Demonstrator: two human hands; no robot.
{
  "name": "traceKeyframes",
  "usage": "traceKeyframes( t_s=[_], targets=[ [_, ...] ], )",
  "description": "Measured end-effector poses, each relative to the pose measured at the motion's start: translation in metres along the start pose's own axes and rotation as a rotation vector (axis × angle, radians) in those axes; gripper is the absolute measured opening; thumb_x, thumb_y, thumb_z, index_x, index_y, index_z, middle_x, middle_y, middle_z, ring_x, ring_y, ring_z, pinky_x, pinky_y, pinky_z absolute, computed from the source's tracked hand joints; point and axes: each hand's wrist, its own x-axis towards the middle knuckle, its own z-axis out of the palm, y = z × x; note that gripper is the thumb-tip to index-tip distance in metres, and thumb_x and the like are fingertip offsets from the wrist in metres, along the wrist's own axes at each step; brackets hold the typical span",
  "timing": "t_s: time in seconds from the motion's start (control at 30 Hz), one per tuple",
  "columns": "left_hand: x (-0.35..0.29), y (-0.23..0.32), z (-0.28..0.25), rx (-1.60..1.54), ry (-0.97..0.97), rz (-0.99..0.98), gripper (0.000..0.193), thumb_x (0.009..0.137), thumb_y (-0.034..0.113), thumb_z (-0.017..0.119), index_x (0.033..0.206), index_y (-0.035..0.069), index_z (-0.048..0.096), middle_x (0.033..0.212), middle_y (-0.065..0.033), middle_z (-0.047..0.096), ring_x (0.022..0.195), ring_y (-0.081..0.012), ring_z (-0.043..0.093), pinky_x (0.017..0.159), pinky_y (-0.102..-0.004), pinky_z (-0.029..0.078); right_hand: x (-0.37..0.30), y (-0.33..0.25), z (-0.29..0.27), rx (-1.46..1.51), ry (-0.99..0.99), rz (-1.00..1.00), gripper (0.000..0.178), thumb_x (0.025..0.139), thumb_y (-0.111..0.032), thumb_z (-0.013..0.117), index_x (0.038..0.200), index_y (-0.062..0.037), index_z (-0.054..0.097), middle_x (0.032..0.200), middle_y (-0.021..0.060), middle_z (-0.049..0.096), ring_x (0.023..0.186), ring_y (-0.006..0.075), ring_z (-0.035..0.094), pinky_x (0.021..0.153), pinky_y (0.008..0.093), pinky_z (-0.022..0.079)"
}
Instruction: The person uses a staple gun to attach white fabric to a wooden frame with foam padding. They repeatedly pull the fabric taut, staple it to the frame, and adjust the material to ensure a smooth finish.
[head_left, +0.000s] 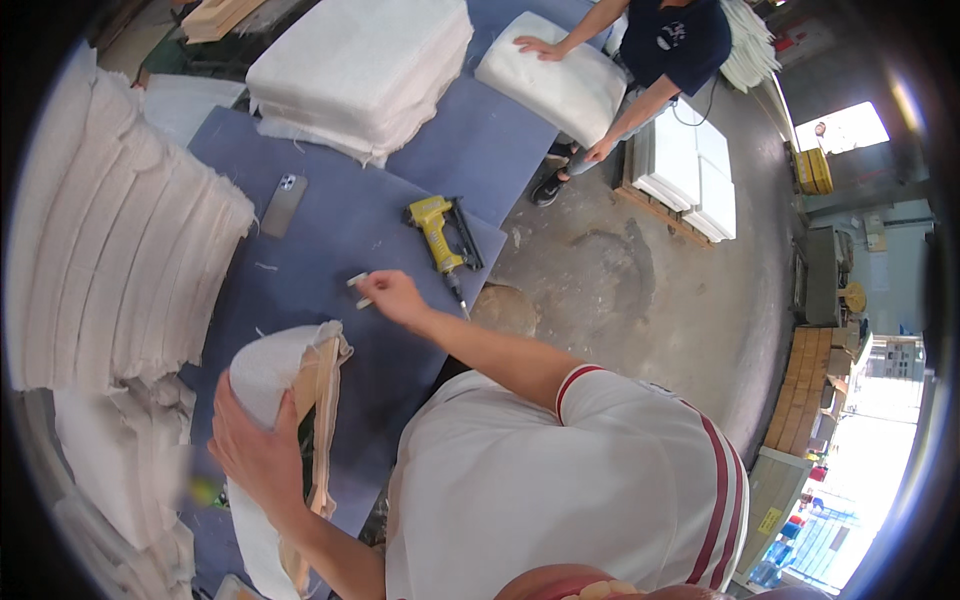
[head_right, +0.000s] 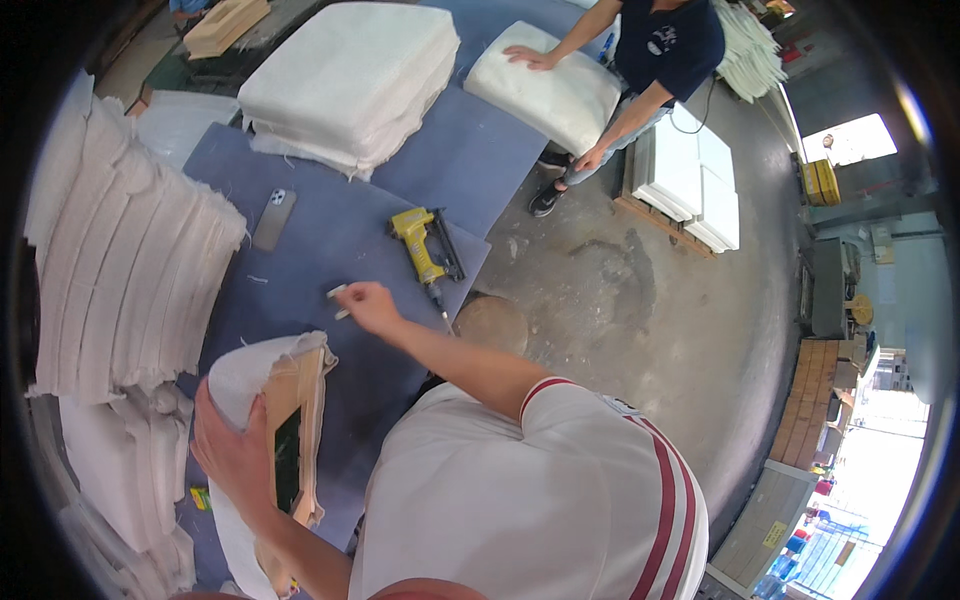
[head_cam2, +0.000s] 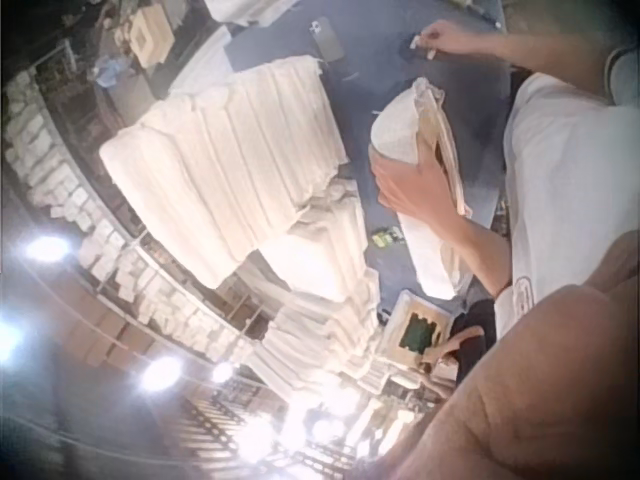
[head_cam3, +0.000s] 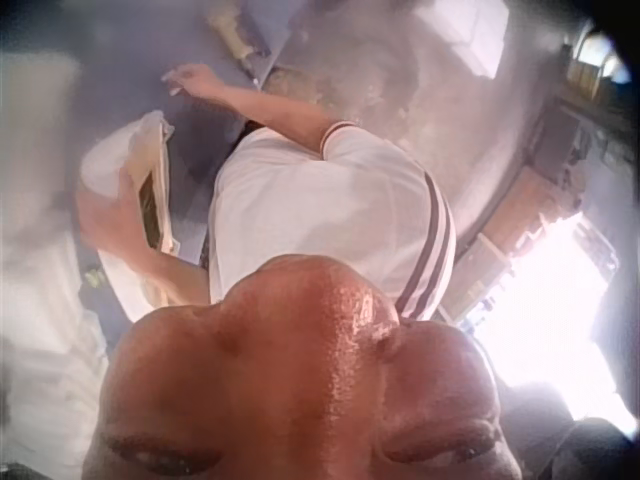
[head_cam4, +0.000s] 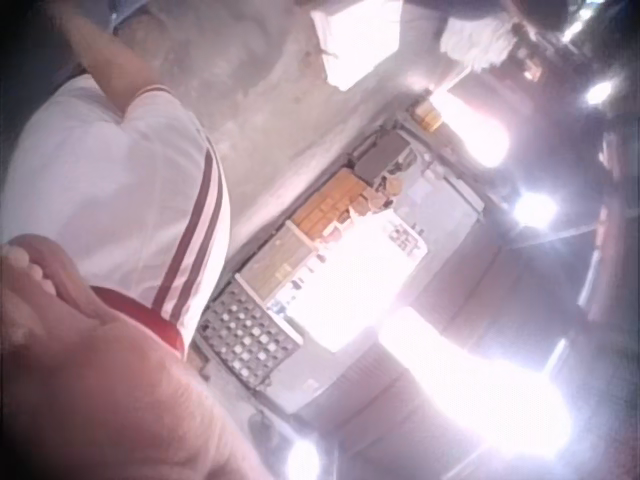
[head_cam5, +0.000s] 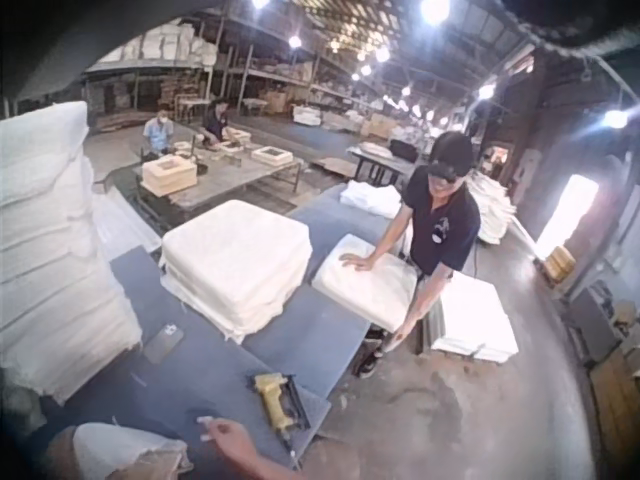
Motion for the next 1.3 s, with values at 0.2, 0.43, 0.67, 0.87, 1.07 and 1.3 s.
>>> traceKeyframes(
  t_s=[0.2, 0.43, 0.67, 0.87, 1.07, 1.3],
  targets=[
    [0.014, -0.038, 0.004, -0.122, 0.076, 0.192, 0.075, 0.097, 0.039, 0.086, 0.167, 0.027, 0.062, 0.148, -0.0085, 0.077, 0.128, -0.0349, 0.075, 0.100, -0.0479, 0.054, 0.017, 0.074, -0.048, -0.724, 0.007, -0.344, 0.031, 0.109, -0.025, 0.072, 0.134, -0.0079, 0.079, 0.129, 0.0217, 0.081, 0.118, 0.0457, 0.077, 0.100, 0.0532, 0.062],
    [0.064, -0.086, -0.038, 0.019, -0.394, 0.050, 0.075, 0.116, 0.057, 0.061, 0.181, 0.029, 0.037, 0.176, -0.0159, 0.045, 0.158, -0.0366, 0.043, 0.130, -0.0469, 0.030, 0.012, 0.075, -0.070, -0.941, 0.234, -0.491, 0.097, 0.087, 0.000, 0.084, 0.174, -0.0191, 0.046, 0.153, 0.0300, 0.057, 0.141, 0.0504, 0.058, 0.122, 0.0576, 0.045],
    [0.084, -0.125, 0.011, 0.106, 0.132, 0.352, 0.060, 0.112, 0.053, 0.070, 0.170, 0.045, 0.056, 0.147, -0.0169, 0.074, 0.114, -0.0434, 0.079, 0.097, -0.0527, 0.066, 0.034, 0.082, -0.095, -1.032, 0.439, -0.358, 0.092, 0.087, -0.003, 0.085, 0.170, -0.0161, 0.047, 0.148, 0.0300, 0.062, 0.137, 0.0510, 0.062, 0.120, 0.0575, 0.049],
    [0.086, -0.137, 0.018, 0.113, 0.191, 0.375, 0.061, 0.111, 0.060, 0.068, 0.170, 0.051, 0.054, 0.145, -0.0185, 0.074, 0.105, -0.0460, 0.081, 0.092, -0.0560, 0.067, 0.060, 0.065, -0.107, -0.968, 0.406, -0.167, 0.093, 0.086, -0.009, 0.082, 0.169, -0.0121, 0.041, 0.140, 0.0302, 0.067, 0.125, 0.0488, 0.069, 0.110, 0.0558, 0.055],
    [0.085, -0.138, 0.018, 0.168, 0.162, 0.366, 0.063, 0.112, 0.059, 0.067, 0.172, 0.050, 0.052, 0.146, -0.0198, 0.074, 0.109, -0.0456, 0.081, 0.090, -0.0558, 0.068, 0.012, -0.041, -0.069, -0.036, 0.158, -0.092, 0.069, 0.100, -0.022, 0.087, 0.155, -0.0045, 0.048, 0.106, 0.0079, 0.073, 0.088, 0.0198, 0.072, 0.082, 0.0373, 0.059],
    [0.085, -0.132, 0.011, 0.133, 0.093, 0.375, 0.064, 0.113, 0.046, 0.071, 0.174, 0.044, 0.050, 0.149, -0.0222, 0.072, 0.119, -0.0456, 0.079, 0.099, -0.0538, 0.066, -0.127, -0.112, 0.063, -0.131, -0.141, -0.776, 0.032, 0.109, -0.022, 0.086, 0.131, -0.0014, 0.077, 0.109, 0.0036, 0.081, 0.085, 0.0112, 0.072, 0.074, 0.0304, 0.058]
  ],
)
